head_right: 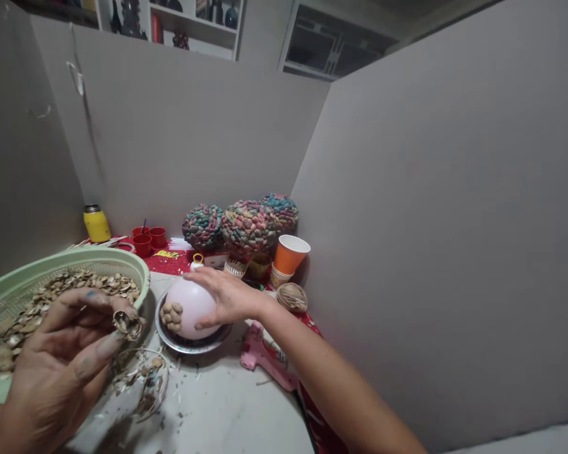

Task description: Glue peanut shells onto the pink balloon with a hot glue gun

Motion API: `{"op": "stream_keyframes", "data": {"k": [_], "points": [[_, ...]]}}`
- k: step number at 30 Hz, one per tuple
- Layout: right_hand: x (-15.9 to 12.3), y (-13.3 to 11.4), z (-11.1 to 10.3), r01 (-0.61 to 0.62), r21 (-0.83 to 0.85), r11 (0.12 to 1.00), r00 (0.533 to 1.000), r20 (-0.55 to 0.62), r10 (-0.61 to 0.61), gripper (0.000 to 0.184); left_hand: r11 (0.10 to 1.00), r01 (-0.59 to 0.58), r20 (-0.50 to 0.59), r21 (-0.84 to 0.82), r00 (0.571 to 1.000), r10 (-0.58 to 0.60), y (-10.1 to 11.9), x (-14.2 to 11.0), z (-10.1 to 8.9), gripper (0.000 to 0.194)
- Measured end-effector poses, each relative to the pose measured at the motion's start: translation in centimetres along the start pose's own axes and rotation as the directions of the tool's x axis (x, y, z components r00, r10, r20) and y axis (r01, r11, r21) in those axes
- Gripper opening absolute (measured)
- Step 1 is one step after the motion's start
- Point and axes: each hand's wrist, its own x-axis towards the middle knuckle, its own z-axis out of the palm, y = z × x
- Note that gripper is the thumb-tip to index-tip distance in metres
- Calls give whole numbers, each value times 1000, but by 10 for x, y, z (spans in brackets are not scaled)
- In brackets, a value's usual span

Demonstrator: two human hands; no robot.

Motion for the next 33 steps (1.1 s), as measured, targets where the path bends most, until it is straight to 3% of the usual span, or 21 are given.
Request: {"op": "stream_keyframes", "data": {"k": [3,6,9,12,15,18,21,28,33], "points": [[-4,4,2,-86,222,971,988,-108,112,100,999,-16,29,41,999,15,-6,-1,0,31],[-11,6,5,-235,413,880,949,-100,301,101,991,-77,85,105,994,68,-14,-3,3,27],[-16,2,10,-315,467,827,914,-87,397,100,962,-169,174,214,976,133,-27,-2,3,25],[-19,-4,15,-288,463,838,915,-125,383,100,869,-314,261,383,939,224,-40,2,0,28],[-20,-7,19,-241,425,873,927,-166,336,102,675,-493,374,549,867,329,-49,9,-1,29],[-21,-7,23,-230,423,876,923,-189,334,104,480,-628,498,612,778,382,-56,18,0,29],[-22,-4,25,-213,436,874,921,-210,329,105,354,-696,581,624,717,385,-62,24,2,27],[-23,-2,28,-204,376,904,917,-250,311,102,190,-719,655,669,690,307,-68,30,8,19],[-23,-1,28,-173,352,920,924,-267,275,97,147,-714,661,685,693,288,-72,32,12,18]]}}
